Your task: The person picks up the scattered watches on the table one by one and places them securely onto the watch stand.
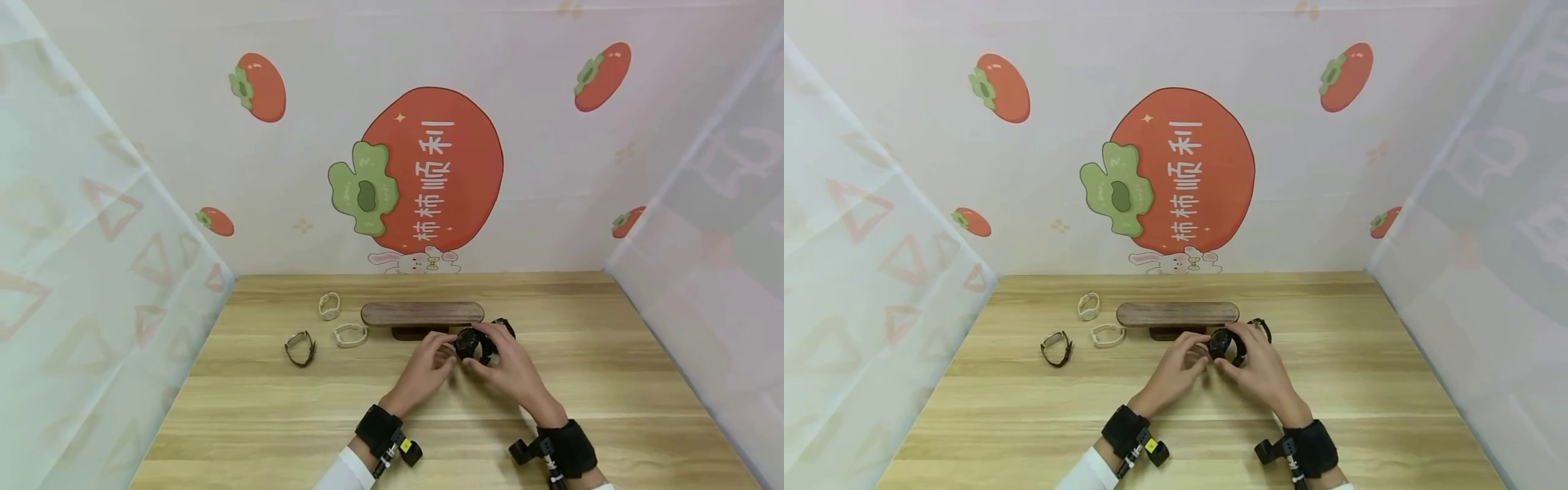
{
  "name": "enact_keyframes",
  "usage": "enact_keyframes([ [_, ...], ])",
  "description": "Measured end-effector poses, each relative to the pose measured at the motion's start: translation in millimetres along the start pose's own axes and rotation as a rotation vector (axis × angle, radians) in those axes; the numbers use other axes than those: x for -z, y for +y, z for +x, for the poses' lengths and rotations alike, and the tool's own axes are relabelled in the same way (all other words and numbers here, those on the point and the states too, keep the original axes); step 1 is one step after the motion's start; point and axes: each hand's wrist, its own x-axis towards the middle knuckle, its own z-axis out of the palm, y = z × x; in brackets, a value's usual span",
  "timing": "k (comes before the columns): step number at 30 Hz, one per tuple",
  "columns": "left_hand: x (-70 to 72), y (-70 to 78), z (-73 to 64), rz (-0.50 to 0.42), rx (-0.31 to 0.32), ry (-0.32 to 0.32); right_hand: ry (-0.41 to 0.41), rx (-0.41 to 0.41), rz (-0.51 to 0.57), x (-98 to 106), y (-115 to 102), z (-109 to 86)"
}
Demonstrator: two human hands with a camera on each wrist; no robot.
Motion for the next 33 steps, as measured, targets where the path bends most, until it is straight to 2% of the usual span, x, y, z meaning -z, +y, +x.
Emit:
enact_keyframes([
  [8,11.3,-4.3,-12.6,-0.038,-0.001,0.069,0.008,0.067,0.030,-12,-8,5.2],
  [13,16.8,-7.6,-19.9,-0.029,-0.020,0.108,-0.015,0.093,0.072,-15,-14,7.7],
  [23,31.5,-3.7,-31.9,-0.049,-0.101,0.170,-0.096,0.096,0.278,-22,-26,14.6],
  [28,36.4,-6.7,-35.2,-0.049,-0.130,0.198,-0.120,0.093,0.325,-26,-30,18.5],
  [33,41.8,-9.9,-35.7,-0.087,-0.161,0.198,-0.115,0.128,0.349,-31,-32,22.1],
])
